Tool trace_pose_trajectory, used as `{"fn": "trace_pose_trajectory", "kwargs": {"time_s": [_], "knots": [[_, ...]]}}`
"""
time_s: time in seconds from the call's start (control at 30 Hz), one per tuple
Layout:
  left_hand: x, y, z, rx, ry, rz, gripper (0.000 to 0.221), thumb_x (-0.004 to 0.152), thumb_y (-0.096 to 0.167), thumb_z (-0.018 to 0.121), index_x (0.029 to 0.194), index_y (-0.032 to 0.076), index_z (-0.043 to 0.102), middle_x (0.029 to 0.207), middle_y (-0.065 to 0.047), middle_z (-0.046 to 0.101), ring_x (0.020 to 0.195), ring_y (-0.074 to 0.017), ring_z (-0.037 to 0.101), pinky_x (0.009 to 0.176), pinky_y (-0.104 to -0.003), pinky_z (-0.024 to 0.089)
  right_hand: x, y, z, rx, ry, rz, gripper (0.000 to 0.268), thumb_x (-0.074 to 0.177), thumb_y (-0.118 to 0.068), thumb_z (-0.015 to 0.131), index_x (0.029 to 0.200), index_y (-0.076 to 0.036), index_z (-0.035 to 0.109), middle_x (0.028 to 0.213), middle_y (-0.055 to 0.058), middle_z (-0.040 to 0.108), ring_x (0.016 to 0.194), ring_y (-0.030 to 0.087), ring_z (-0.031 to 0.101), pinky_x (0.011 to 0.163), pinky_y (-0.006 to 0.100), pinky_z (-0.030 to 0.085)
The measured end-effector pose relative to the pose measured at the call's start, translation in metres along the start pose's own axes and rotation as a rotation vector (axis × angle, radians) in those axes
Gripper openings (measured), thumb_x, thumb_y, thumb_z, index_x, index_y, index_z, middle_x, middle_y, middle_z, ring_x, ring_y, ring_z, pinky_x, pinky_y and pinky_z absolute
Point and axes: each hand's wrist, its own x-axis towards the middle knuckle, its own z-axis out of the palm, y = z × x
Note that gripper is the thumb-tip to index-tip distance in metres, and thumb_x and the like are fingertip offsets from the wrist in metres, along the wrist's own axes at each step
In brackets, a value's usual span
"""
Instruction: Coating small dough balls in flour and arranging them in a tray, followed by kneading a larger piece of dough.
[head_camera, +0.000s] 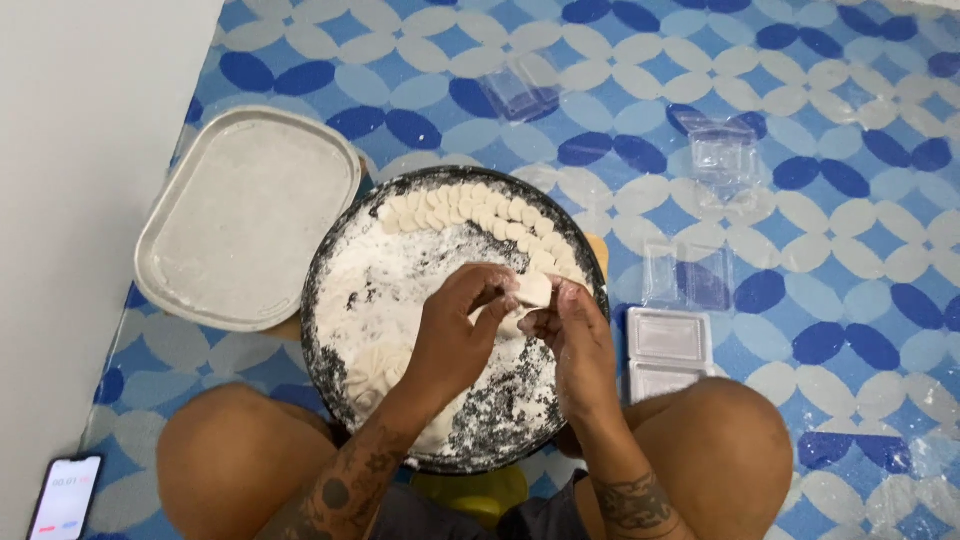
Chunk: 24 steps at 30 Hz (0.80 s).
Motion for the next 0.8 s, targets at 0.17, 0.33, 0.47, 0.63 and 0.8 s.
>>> {"fn": "trace_pose_trajectory", "kwargs": {"time_s": [0.17, 0.33, 0.47, 0.63, 0.8], "knots": [[-0.001, -0.006, 0.005, -0.037, -0.058, 0.048, 0.017, 0.095, 0.002, 0.063, 0.109, -0.007, 0.068, 0.118, -0.029, 0.064, 0.118, -0.053, 0.062, 0.102, -0.059, 0.053, 0.009, -0.006, 0.004, 0.096, 0.052, -0.04, 0.033, 0.097, -0.015, 0.06, 0.123, 0.005, 0.062, 0.1, 0.019, 0.072, 0.083, 0.022, 0.07, 0.077, 0.031, 0.057], [0.003, -0.005, 0.006, 0.029, -0.094, -0.012, 0.033, 0.083, 0.009, 0.072, 0.114, 0.001, 0.069, 0.12, -0.025, 0.069, 0.121, -0.0464, 0.063, 0.103, -0.051, 0.053, 0.016, 0.006, -0.001, 0.079, 0.067, -0.085, 0.041, 0.087, -0.002, 0.071, 0.125, 0.007, 0.057, 0.098, 0.017, 0.071, 0.085, 0.02, 0.068, 0.082, 0.033, 0.057], [0.01, -0.014, 0.007, -0.018, 0.015, -0.113, 0.018, 0.089, 0.01, 0.071, 0.104, 0.0, 0.07, 0.098, -0.023, 0.073, 0.098, -0.0369, 0.073, 0.089, -0.046, 0.058, 0.012, -0.003, 0.008, 0.01, 0.06, -0.072, 0.041, 0.086, -0.002, 0.072, 0.123, 0.01, 0.06, 0.097, 0.021, 0.072, 0.086, 0.025, 0.068, 0.084, 0.038, 0.054], [0.021, -0.023, 0.007, -0.056, 0.041, -0.097, 0.01, 0.093, 0.006, 0.066, 0.102, 0.001, 0.066, 0.091, -0.023, 0.072, 0.084, -0.0332, 0.073, 0.076, -0.046, 0.056, 0.012, -0.012, 0.018, -0.063, 0.093, -0.102, 0.035, 0.086, -0.012, 0.075, 0.116, 0.006, 0.07, 0.093, 0.015, 0.065, 0.088, 0.022, 0.06, 0.081, 0.037, 0.05], [0.025, -0.024, 0.015, -0.198, 0.014, -0.127, 0.029, 0.094, 0.019, 0.07, 0.115, -0.001, 0.066, 0.098, -0.018, 0.074, 0.092, -0.0261, 0.071, 0.077, -0.038, 0.054, 0.011, -0.023, 0.027, -0.026, 0.087, -0.212, 0.025, 0.089, -0.009, 0.073, 0.109, 0.006, 0.068, 0.081, 0.011, 0.062, 0.076, 0.016, 0.057, 0.071, 0.031, 0.049]]}}
